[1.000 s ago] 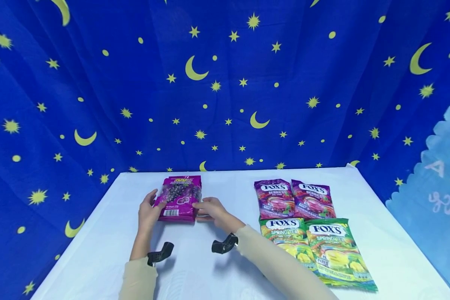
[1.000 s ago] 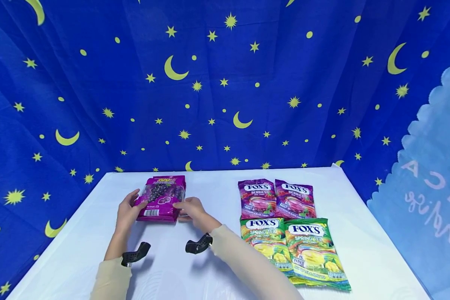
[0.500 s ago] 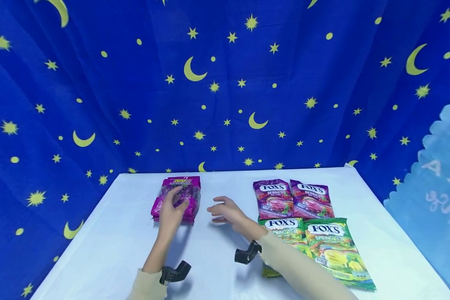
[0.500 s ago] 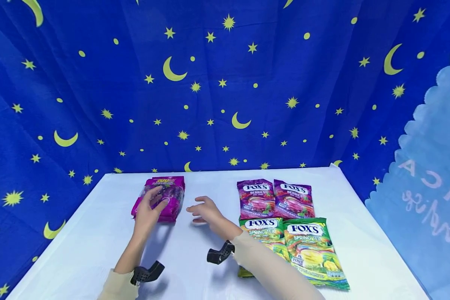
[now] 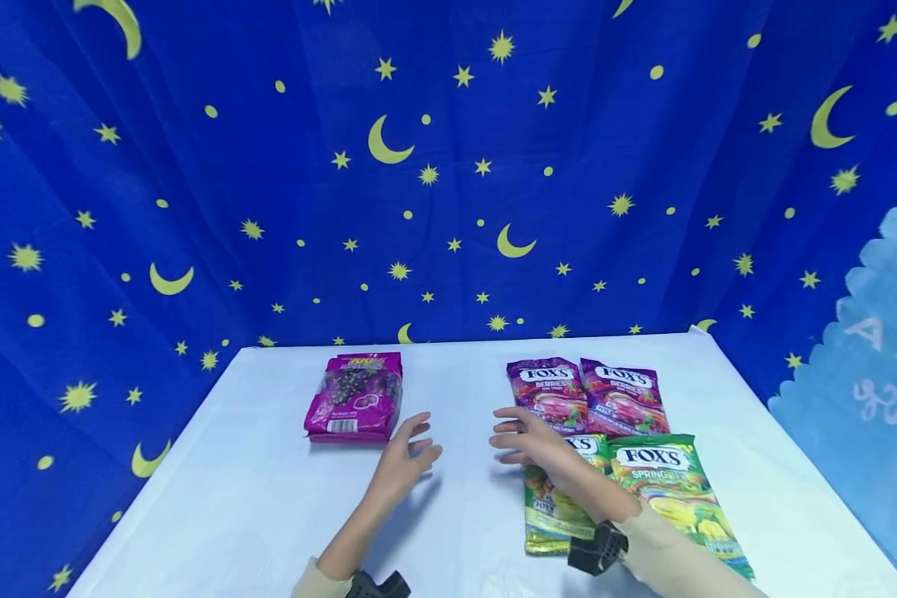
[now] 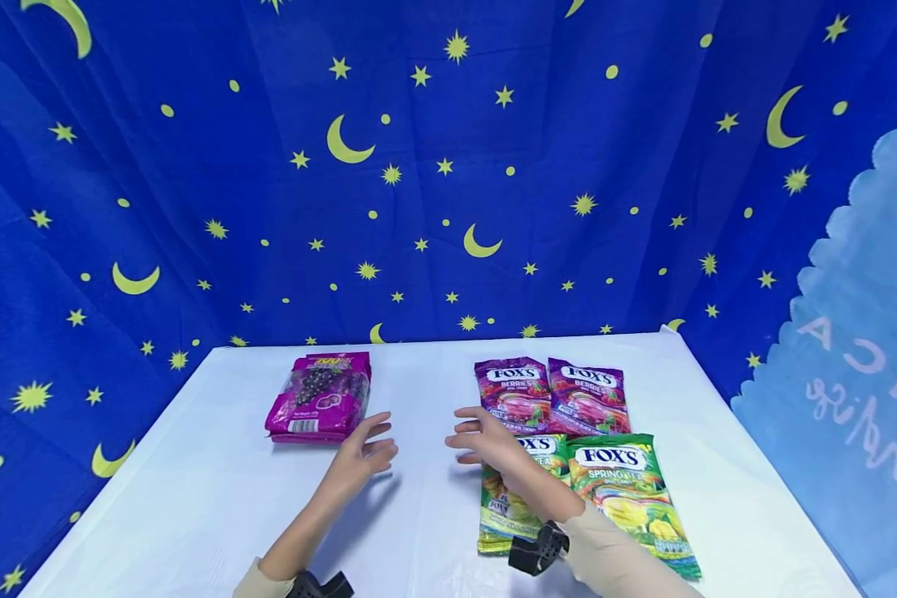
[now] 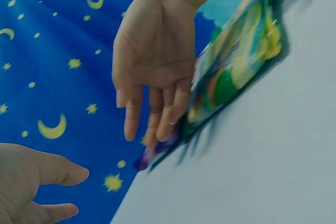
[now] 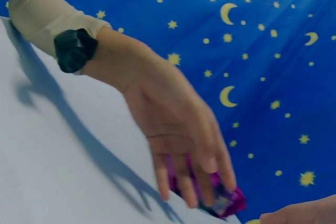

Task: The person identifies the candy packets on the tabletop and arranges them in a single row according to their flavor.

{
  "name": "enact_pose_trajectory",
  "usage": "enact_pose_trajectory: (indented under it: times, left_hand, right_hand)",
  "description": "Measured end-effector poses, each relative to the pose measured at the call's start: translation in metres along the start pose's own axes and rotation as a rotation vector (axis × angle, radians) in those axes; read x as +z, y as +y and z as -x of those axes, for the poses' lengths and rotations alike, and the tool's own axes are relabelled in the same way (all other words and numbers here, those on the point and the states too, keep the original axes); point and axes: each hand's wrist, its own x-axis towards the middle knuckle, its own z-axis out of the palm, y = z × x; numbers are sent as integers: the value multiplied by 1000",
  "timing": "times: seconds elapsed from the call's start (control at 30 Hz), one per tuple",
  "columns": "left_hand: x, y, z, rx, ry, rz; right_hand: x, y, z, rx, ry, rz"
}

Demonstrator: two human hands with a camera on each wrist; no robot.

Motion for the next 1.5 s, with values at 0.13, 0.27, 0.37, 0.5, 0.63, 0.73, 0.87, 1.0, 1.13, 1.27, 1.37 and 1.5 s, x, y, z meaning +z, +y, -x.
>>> enact_pose_trajectory:
  times: [0.13, 0.27, 0.37, 0.5, 0.63, 0.73, 0.87, 1.0, 1.13, 1.27, 1.37, 1.5]
  left_hand:
    - [17, -1, 3, -35, -87, 70]
    - [32, 0, 5, -81, -124, 100]
    - [39, 0, 6, -110, -135, 124]
    - [47, 0, 7, -146, -154, 158]
    - [56, 0, 10, -192, -181, 181]
    - [63, 0, 13, -225, -202, 195]
    - [69, 2, 15, -248, -228, 215]
    - [75, 4, 15, -256, -249, 240]
    - [83, 3, 14, -272, -269, 266]
    - [89, 2, 13, -282, -296, 307]
    - [92, 1, 14, -283, -310, 347]
    - [93, 3, 14, -295, -330, 377]
  right_hand:
    - [-18, 2, 14, -1, 12, 5]
    - [-30, 4, 28, -12, 7, -12]
    - [-36, 5, 39, -21, -1, -42]
    - [-45, 5, 53, -22, 22, -34]
    - [-61, 6, 67, -9, 19, -45]
    - [-76, 7, 80, 14, 48, -55]
    - [-92, 9, 93, 41, 110, -26]
    - [-100, 10, 98, 58, 137, 43]
    - [-104, 14, 100, 71, 164, 151]
    - [-105, 16, 100, 112, 198, 289]
    - [-106, 16, 102, 134, 187, 336]
    - [-106, 15, 102, 146, 154, 333]
